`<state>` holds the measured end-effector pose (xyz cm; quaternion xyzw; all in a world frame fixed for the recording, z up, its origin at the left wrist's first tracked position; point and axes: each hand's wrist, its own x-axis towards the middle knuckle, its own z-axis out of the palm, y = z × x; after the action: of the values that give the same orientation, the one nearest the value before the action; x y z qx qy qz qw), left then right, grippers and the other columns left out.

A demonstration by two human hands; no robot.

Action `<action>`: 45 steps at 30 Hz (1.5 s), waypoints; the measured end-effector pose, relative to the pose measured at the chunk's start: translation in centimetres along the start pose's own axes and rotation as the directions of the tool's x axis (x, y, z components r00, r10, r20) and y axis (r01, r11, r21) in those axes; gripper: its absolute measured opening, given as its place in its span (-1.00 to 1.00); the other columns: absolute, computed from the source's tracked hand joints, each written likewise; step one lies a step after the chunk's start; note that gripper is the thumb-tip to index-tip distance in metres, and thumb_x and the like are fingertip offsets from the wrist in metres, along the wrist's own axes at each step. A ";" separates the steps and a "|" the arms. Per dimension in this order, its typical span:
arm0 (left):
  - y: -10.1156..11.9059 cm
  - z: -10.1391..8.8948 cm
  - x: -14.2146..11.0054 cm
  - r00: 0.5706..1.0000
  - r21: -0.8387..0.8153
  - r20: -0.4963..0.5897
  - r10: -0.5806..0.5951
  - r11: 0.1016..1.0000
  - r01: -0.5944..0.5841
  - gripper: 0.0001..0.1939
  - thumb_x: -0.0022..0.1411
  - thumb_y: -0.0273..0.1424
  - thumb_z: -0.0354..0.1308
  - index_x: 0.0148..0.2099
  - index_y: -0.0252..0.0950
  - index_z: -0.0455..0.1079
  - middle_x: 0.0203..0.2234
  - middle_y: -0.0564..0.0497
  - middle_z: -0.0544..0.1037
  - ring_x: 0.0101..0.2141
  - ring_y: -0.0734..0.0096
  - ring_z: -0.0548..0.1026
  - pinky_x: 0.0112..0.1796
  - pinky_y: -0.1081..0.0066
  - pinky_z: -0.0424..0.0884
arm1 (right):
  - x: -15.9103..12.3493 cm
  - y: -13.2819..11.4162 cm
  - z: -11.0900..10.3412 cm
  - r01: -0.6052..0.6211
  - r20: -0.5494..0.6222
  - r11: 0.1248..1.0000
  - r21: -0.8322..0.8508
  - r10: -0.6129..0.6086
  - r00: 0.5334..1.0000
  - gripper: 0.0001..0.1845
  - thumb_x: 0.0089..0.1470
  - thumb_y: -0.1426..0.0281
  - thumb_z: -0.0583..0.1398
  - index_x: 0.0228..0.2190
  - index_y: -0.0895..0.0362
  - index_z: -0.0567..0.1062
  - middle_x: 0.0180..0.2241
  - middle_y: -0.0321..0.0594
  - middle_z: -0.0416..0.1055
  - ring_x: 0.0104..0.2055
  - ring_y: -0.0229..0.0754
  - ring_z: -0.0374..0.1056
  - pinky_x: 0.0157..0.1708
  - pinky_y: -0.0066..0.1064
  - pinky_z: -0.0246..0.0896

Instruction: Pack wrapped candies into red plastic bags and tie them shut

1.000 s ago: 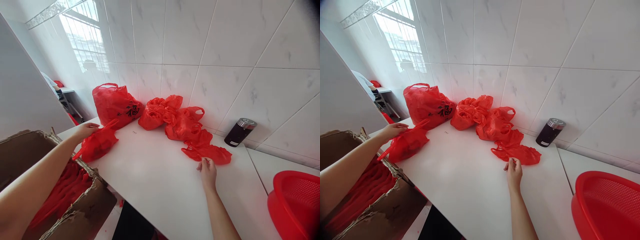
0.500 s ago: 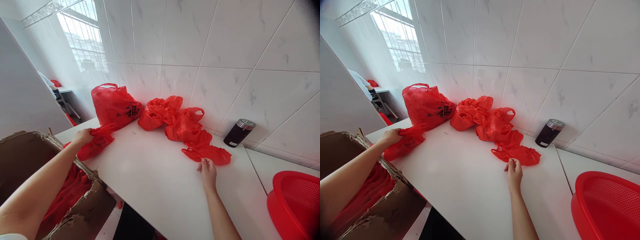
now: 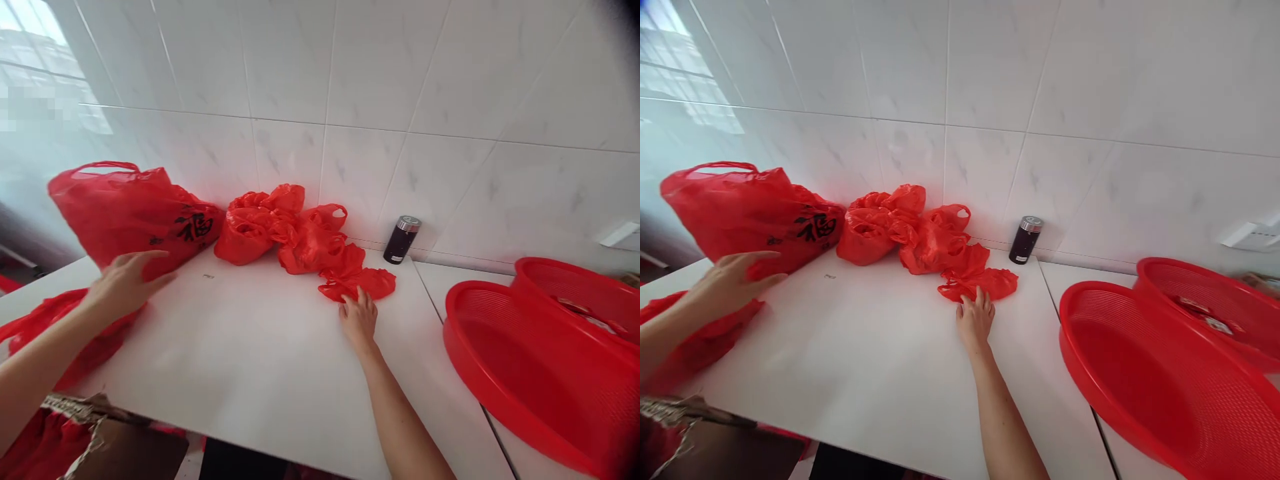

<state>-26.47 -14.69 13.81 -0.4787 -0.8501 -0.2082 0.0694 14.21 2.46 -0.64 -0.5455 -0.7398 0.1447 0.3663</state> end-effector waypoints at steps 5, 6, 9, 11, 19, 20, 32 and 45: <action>10.4 3.7 -1.8 0.912 -0.420 0.183 0.368 0.868 -0.266 -0.56 -0.01 -0.03 0.23 -0.10 -0.11 0.48 -0.10 -0.07 0.50 -0.11 0.03 0.44 -0.03 0.24 0.28 | -0.8 0.0 -3.9 0.010 0.202 0.998 -0.066 0.004 0.979 -0.85 0.05 0.40 0.17 -0.35 0.06 0.56 -0.19 -0.12 0.52 -0.15 0.00 0.42 -0.17 -0.19 0.25; 12.5 4.5 -2.6 0.891 -0.463 0.213 0.401 0.844 -0.269 -0.57 -0.03 -0.04 0.25 -0.12 -0.08 0.50 -0.09 -0.04 0.50 -0.15 0.06 0.46 -0.05 0.26 0.29 | -1.1 -0.2 -5.2 0.011 0.229 0.999 -0.053 0.002 0.973 -0.86 0.06 0.37 0.17 -0.40 0.04 0.56 -0.26 -0.18 0.53 -0.24 -0.07 0.44 -0.26 -0.28 0.28; 18.2 6.9 -5.4 0.837 -0.643 0.285 0.468 0.741 -0.195 -0.54 -0.05 -0.09 0.30 -0.05 -0.02 0.48 -0.08 -0.03 0.52 -0.18 0.07 0.48 -0.12 0.28 0.31 | -2.7 -1.5 -9.3 0.046 0.303 0.997 0.067 -0.065 0.951 -0.84 0.11 0.31 0.14 -0.38 -0.01 0.55 -0.28 -0.31 0.53 -0.29 -0.19 0.45 -0.35 -0.41 0.30; 21.4 8.8 -7.4 0.806 -0.714 0.316 0.501 0.685 -0.146 -0.46 -0.09 -0.15 0.34 0.02 0.03 0.45 -0.05 -0.03 0.52 -0.17 0.07 0.48 -0.15 0.29 0.32 | -3.8 -2.4 -11.4 0.123 0.363 0.975 0.185 -0.184 0.914 -0.80 0.12 0.38 0.11 -0.35 -0.03 0.56 -0.24 -0.33 0.52 -0.24 -0.21 0.44 -0.28 -0.41 0.31; 24.1 14.8 -10.4 0.823 -0.770 0.359 0.441 0.638 -0.006 -0.69 -0.03 -0.48 0.15 -0.23 -0.01 0.52 -0.44 0.04 0.58 -0.32 0.12 0.52 -0.28 0.27 0.36 | -5.3 0.1 -14.7 0.146 0.081 0.984 0.102 -0.155 0.985 -0.60 0.04 0.58 0.00 -0.35 0.01 0.58 -0.21 -0.29 0.51 -0.20 -0.19 0.43 -0.20 -0.33 0.31; 23.4 14.9 -10.2 0.843 -0.779 0.353 0.405 0.626 0.025 -0.62 -0.02 -0.48 0.13 -0.15 0.01 0.50 -0.39 0.05 0.59 -0.28 0.13 0.52 -0.24 0.26 0.37 | -5.2 0.7 -15.0 0.120 -0.012 0.988 0.092 -0.119 0.993 -0.61 0.04 0.57 0.00 -0.35 0.03 0.58 -0.23 -0.27 0.51 -0.22 -0.18 0.43 -0.23 -0.34 0.31; 20.0 11.1 -10.5 0.804 -0.848 0.525 0.278 0.250 0.467 -0.66 0.14 -0.11 0.15 -0.16 -0.23 0.49 -0.07 -0.10 0.52 -0.03 0.16 0.46 -0.09 0.22 0.47 | -5.8 -3.8 -16.2 0.221 -0.226 0.964 0.146 -0.185 0.956 -0.80 0.15 0.44 0.04 -0.30 0.04 0.46 -0.18 -0.16 0.40 -0.09 -0.10 0.35 -0.22 -0.30 0.31; 20.0 12.2 -12.2 0.885 -0.799 0.384 0.264 0.575 0.175 -0.60 -0.08 -0.57 -0.01 -0.20 -0.13 0.44 -0.43 0.07 0.50 -0.50 0.36 0.39 -0.49 0.40 0.26 | -4.1 -1.7 -11.6 0.166 0.370 0.944 -0.286 -0.050 0.928 -0.49 -0.04 0.45 0.24 0.01 0.04 0.44 -0.21 -0.10 0.50 -0.20 0.02 0.44 -0.28 -0.26 0.26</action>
<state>-2.12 -10.09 4.68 -0.5129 -0.6350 -0.4530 -0.3586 21.73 -4.06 6.83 -0.5189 -0.8368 0.1020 0.1420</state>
